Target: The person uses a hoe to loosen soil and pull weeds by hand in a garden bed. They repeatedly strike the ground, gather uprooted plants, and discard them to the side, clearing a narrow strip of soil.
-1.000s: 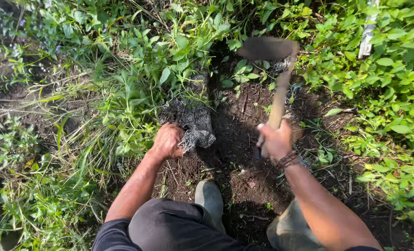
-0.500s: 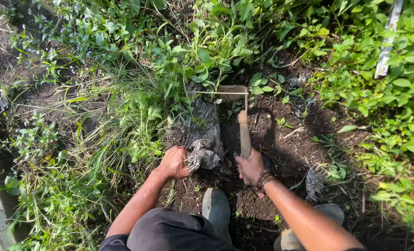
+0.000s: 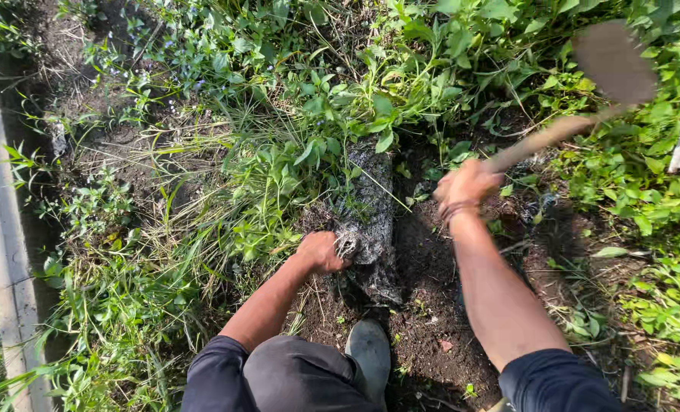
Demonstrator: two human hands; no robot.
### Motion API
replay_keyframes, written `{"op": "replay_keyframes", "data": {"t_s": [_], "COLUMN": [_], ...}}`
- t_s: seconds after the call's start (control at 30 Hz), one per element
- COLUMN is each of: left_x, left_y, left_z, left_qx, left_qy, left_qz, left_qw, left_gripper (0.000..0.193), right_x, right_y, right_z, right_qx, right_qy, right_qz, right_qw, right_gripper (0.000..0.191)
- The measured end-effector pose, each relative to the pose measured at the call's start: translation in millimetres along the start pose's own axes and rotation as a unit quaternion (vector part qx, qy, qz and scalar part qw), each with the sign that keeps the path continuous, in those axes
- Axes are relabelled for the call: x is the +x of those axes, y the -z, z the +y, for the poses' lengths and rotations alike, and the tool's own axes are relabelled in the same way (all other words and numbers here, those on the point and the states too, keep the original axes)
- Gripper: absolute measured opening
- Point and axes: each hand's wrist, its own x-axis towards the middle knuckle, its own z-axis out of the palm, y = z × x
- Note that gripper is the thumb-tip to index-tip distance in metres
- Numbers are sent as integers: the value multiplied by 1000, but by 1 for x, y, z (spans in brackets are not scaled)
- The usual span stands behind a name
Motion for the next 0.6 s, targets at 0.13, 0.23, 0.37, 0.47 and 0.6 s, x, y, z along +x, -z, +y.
{"op": "replay_keyframes", "data": {"t_s": [0.13, 0.23, 0.37, 0.47, 0.6], "left_x": [19, 19, -8, -17, 9], "left_y": [-6, 7, 59, 121, 190], "left_z": [-10, -15, 5, 40, 82], "left_qx": [-39, -84, -194, -174, -1], "left_qy": [-18, -134, -159, -74, -11], "left_qz": [2, 17, -44, 73, 386], "left_qw": [999, 987, 967, 979, 922], "left_gripper": [63, 80, 99, 100, 149], "right_x": [-15, 42, 90, 78, 27], "right_y": [-11, -4, 4, -1, -36], "right_z": [142, 163, 65, -19, 6], "right_qx": [-182, -175, -55, 276, 305], "right_qy": [-35, 8, 52, 153, 46], "right_qz": [-358, -342, -140, -107, -28], "right_qw": [915, 923, 987, 943, 951], "right_gripper": [20, 19, 32, 16, 20]}}
